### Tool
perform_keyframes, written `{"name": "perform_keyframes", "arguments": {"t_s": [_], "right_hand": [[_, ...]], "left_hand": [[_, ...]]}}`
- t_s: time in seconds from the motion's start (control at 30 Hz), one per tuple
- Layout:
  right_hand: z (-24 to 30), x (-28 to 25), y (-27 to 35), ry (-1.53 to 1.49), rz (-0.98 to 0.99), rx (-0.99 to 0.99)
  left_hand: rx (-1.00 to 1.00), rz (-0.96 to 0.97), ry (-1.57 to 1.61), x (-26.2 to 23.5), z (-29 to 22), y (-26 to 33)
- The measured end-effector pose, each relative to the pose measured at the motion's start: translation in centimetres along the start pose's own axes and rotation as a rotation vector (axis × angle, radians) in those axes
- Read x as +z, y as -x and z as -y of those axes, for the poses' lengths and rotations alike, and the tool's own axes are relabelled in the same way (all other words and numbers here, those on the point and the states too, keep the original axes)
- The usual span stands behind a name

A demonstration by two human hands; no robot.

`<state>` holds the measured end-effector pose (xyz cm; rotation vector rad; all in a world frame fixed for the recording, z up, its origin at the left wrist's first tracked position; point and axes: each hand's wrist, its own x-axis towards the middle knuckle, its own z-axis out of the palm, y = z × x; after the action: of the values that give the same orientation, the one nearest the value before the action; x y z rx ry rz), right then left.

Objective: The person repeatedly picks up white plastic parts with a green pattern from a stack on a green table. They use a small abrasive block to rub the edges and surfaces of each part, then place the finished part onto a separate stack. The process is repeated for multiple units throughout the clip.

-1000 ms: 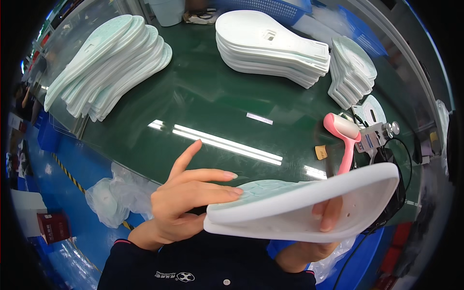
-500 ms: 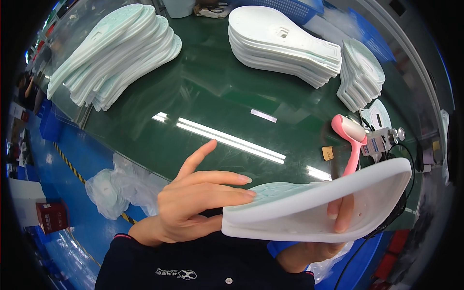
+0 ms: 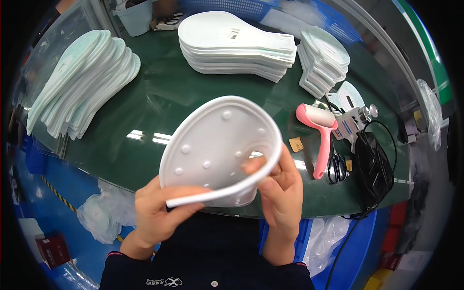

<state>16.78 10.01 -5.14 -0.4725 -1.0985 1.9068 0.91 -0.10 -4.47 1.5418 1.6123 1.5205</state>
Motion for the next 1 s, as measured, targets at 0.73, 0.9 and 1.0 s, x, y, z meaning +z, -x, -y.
{"name": "perform_keyframes", "arguments": {"t_s": [0.73, 0.9, 1.0], "right_hand": [[0.2, -6.2, -0.9, 1.063, -0.522, 0.023], [0.9, -2.7, -0.3, 0.812, -0.621, -0.38], [2.4, 0.1, 1.6, 0.757, -0.757, -0.597]], "left_hand": [[0.221, 0.077, 0.053, -1.5, -1.6, -0.3], [0.312, 0.071, 0.059, -1.3, -1.7, -0.5], [0.306, 0.048, 0.024, -1.1, -1.3, -0.4]]}}
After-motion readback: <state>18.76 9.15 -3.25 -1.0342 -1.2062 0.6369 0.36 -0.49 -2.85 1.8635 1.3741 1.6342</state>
